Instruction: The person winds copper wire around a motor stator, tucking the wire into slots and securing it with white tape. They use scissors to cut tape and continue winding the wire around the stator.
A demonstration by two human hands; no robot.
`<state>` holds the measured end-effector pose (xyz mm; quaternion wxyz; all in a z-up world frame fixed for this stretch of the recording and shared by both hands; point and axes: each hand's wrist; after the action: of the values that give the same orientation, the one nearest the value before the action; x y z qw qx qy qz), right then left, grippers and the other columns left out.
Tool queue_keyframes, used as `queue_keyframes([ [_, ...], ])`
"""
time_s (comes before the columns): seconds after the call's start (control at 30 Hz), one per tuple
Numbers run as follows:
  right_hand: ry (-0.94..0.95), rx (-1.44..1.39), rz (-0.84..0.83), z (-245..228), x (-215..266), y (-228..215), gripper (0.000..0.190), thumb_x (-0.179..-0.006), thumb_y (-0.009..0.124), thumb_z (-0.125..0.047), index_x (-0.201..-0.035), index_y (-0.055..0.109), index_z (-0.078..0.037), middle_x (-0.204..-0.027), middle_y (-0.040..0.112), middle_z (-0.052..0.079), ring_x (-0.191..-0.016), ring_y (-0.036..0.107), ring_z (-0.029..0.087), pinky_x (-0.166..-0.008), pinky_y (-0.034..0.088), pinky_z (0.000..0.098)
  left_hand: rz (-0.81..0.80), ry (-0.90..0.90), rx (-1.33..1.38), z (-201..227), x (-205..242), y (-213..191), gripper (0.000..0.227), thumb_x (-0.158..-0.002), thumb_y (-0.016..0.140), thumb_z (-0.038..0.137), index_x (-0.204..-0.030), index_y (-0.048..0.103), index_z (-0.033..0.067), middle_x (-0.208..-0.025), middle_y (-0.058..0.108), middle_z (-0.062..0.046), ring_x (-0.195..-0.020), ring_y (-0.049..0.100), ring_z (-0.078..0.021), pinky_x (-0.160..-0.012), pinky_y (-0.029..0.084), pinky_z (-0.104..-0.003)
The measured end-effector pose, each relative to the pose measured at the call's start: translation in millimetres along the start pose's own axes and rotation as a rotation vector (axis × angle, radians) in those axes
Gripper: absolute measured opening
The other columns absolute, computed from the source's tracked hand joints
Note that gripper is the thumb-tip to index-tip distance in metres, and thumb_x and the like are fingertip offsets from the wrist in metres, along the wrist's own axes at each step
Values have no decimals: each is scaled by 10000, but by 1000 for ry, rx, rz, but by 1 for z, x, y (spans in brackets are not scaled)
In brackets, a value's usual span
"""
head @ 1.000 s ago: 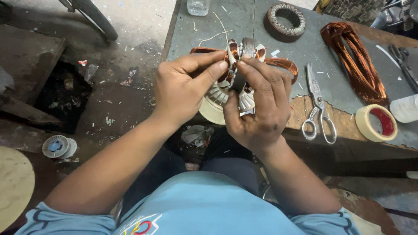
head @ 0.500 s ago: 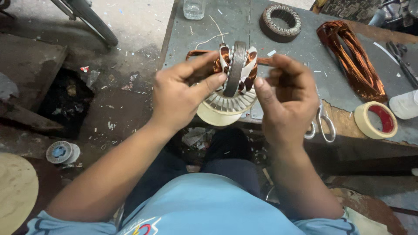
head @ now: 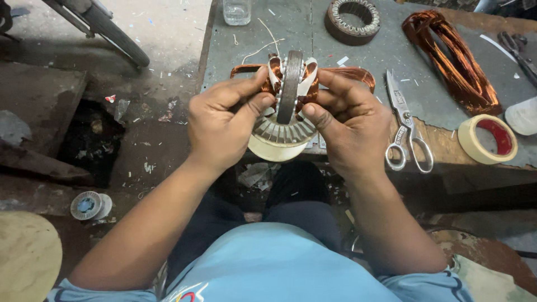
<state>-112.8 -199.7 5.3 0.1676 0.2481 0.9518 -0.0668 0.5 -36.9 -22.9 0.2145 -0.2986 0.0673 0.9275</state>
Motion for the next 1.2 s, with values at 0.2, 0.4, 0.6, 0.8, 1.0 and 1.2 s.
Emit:
queue_keyframes([
  [0.2, -31, -48, 21, 6, -3, 3, 440, -934, 725, 120, -1353, 591, 94, -1153, 749, 166, -1051, 740, 175, -931, 622, 284, -97, -45, 125, 0, 2, -10, 309, -968, 762, -16, -1273, 709, -7, -1192, 764, -136, -1047, 719, -109, -948, 589, -255],
  [0.4, -47, -46, 6, 17, 4, -3, 472, -923, 751, 36, -1360, 577, 76, -1211, 733, 165, -1113, 732, 191, -978, 624, 311, -95, -133, 159, -3, 4, -10, 381, -964, 757, -16, -1335, 671, -10, -1210, 762, -154, -1040, 736, -128, -952, 607, -276],
  [0.6, -492, 533, 90, 37, 28, -16, 604, -856, 872, -214, -1368, 610, -30, -1353, 667, 170, -1353, 607, 290, -1168, 503, 420, -124, -50, 173, -12, -6, -43, 476, -946, 749, 15, -1405, 623, 6, -1372, 682, -162, -1272, 680, -164, -1143, 537, -314],
  [0.8, -608, 784, 131, 77, 56, 1, 763, -801, 884, -339, -1407, 524, -51, -1498, 466, 215, -1368, 422, 337, -1165, 358, 478, -336, -209, -526, -72, -81, -52, 337, -861, 814, 142, -1191, 757, 104, -1190, 760, -65, -1024, 728, -164, -885, 561, -313],
  [1.0, -637, 646, 320, 97, 56, -18, 652, -835, 849, -270, -1355, 523, -50, -1378, 498, 177, -1276, 486, 300, -1089, 422, 432, -773, -2, -588, -140, -145, -8, 428, -766, 838, 252, -1165, 767, 116, -1135, 705, -143, -1015, 678, -296, -858, 542, -404],
  [1.2, -366, 789, 386, 98, 33, -81, 162, -885, 759, -58, -1041, 720, -79, -1066, 667, 78, -1064, 586, 259, -917, 487, 385, -889, 114, -799, -166, -144, 33, 368, -776, 883, 314, -1034, 791, 69, -1066, 672, -188, -1043, 611, -379, -903, 501, -470],
])
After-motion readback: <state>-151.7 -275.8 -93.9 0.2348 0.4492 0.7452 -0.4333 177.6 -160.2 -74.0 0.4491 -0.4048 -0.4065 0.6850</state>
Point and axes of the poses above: each hand's wrist, its own x-axis away from the middle knuckle, its own y-axis out of the palm, z = x × y
